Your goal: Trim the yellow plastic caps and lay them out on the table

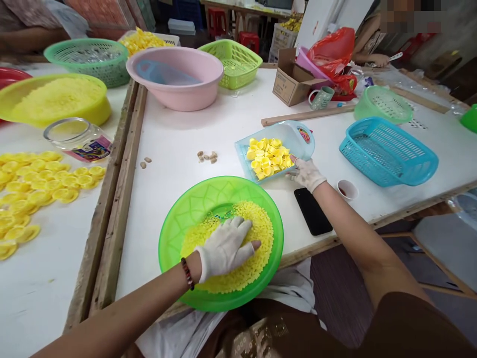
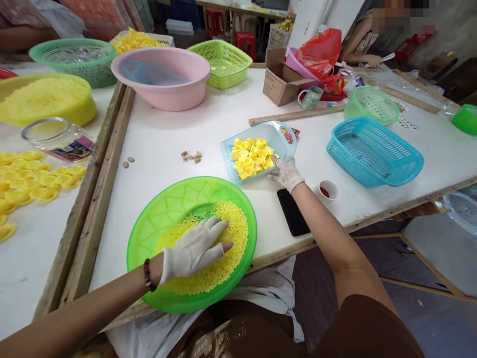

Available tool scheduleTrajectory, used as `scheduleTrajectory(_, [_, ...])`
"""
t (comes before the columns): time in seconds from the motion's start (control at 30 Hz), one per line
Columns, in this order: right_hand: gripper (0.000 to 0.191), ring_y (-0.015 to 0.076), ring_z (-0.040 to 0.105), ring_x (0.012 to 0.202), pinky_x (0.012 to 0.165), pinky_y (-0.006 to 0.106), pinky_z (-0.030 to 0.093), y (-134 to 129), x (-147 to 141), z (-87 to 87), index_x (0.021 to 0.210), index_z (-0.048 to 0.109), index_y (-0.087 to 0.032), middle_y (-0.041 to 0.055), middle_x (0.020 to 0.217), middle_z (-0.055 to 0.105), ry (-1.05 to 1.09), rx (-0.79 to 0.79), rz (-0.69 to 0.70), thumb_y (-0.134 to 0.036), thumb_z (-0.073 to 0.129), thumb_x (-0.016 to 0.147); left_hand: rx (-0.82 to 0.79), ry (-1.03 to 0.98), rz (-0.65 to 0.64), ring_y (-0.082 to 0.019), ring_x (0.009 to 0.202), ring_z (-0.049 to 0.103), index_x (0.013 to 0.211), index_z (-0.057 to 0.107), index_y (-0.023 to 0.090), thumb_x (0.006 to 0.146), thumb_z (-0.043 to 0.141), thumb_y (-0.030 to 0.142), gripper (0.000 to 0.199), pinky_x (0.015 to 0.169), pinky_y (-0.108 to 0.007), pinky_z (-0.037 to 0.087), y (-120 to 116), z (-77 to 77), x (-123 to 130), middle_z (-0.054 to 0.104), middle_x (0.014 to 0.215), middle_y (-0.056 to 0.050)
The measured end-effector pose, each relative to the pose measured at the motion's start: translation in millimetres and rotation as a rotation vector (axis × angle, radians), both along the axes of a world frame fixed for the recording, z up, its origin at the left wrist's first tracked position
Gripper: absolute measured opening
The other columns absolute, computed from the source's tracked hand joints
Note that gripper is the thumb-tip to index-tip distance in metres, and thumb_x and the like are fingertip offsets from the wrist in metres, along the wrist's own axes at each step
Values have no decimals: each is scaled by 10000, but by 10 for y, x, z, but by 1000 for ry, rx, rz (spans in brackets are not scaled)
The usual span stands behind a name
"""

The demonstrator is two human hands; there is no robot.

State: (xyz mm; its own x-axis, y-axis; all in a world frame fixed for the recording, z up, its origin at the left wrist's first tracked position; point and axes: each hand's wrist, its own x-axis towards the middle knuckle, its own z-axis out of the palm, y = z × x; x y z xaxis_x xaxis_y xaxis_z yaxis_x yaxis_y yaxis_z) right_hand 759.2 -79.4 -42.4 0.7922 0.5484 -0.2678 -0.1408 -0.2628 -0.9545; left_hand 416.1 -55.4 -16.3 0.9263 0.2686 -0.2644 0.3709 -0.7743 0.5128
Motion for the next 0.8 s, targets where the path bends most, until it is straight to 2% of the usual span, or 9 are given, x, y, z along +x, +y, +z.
scheduleTrajectory(0.1, [254,83,554,514,484,227,572,122,-59,-65,946,485,-227,-52,735,589,68,20,-63,-185,704,825,-15,-80,67,-324,1139,631,1348,587,193,1054,313,569,550,1022,-474,494,-3,39,-81,626,1261,-155])
scheduleTrajectory(0.17, [219,72,535,488,442,197,546,149,-39,5,917,479,-224,-64,703,567,70,46,-96,-129,652,822,41,-90,162,-342,1194,611,1349,589,195,1049,334,566,541,1068,-504,464,76,-25,-78,622,1290,-163])
scheduleTrajectory(0.27, [211,75,540,486,398,181,519,136,85,255,936,504,-227,-60,714,591,46,92,-110,-94,607,809,30,-44,174,-373,1234,594,1236,647,178,1033,380,555,505,1104,-551,432,135,-148,-53,639,1264,-174])
scheduleTrajectory(0.37, [238,89,545,494,361,189,502,106,211,570,957,547,-226,-42,746,631,-30,169,-72,-75,587,778,-134,-87,160,-398,1274,585,1179,680,197,968,503,616,502,1137,-566,410,89,-180,-86,662,1278,-163])
scheduleTrajectory(0.43, [247,99,548,505,345,200,490,94,220,740,962,577,-221,-28,778,652,-114,231,-8,-80,595,760,-298,-208,347,-403,1337,554,1210,682,216,914,584,650,534,1172,-545,389,99,-162,-132,661,1339,-154])
scheduleTrajectory(0.53, [254,106,558,535,358,207,483,105,58,878,996,611,-208,-9,834,682,-214,269,131,-103,603,765,-660,-507,842,-375,1323,588,1291,639,188,926,530,682,623,1147,-508,434,265,-143,-170,650,1381,-178])
scheduleTrajectory(0.6, [277,102,557,550,393,213,494,132,-141,899,1052,611,-215,-11,849,689,-231,260,213,-131,620,788,-913,-666,1090,-347,1254,644,1299,607,154,955,449,692,657,1102,-494,480,418,-150,-168,655,1359,-203])
scheduleTrajectory(0.67, [323,94,550,541,412,227,497,166,-355,886,1113,601,-236,-18,868,686,-224,263,267,-170,645,800,-1069,-734,1205,-330,1220,668,1249,609,142,964,415,700,656,1075,-480,503,530,-170,-163,664,1329,-212])
scheduleTrajectory(0.8, [397,97,553,521,407,261,484,225,-652,827,1164,589,-245,-15,919,680,-235,298,320,-238,683,778,-1096,-770,1246,-329,1220,670,1176,642,145,946,369,765,715,1041,-463,520,559,-235,-177,702,1242,-208])
